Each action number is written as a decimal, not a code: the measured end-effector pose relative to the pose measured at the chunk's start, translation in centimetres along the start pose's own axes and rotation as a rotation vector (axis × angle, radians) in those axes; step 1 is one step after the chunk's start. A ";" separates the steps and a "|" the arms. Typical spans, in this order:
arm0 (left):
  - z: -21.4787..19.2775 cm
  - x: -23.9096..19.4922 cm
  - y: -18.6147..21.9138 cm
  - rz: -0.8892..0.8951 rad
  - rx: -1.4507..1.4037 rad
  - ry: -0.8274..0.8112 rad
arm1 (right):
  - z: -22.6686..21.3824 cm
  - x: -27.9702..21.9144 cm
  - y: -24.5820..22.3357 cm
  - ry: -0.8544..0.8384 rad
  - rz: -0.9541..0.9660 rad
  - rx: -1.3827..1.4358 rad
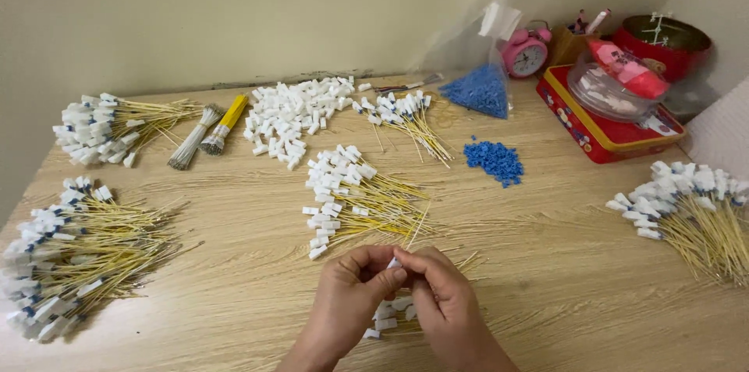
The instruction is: The person repeatedly picks a thin stick, a white foam piece, and a small blue bead, then threads the bead onto the stick and places the foam piece on top. The assembled units are set aside on the table. The process is repeated continuously throughout the clip.
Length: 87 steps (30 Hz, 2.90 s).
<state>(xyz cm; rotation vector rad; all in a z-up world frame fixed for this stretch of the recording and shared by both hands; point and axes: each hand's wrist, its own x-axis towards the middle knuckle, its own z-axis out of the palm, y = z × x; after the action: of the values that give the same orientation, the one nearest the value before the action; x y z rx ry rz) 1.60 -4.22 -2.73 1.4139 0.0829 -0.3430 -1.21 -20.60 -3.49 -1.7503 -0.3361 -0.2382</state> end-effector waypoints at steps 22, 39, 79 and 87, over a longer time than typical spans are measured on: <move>-2.1 -0.1 0.4 0.415 1.030 -0.028 | -16.2 10.3 11.5 0.254 0.409 -0.951; -7.1 1.5 -0.5 0.479 1.314 0.275 | -16.6 10.2 11.8 0.119 0.445 -0.951; -1.7 -2.0 1.0 0.011 -0.077 -0.045 | 0.2 0.8 0.4 -0.011 0.261 0.359; -2.7 -3.1 1.2 -0.014 0.332 0.249 | -0.6 -0.6 1.7 0.017 0.395 0.321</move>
<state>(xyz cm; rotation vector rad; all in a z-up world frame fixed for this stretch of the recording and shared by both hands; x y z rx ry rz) -0.59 -0.86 -1.24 1.7817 0.2489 -0.1952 -1.22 -21.59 -5.11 -1.4594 -0.0085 0.0840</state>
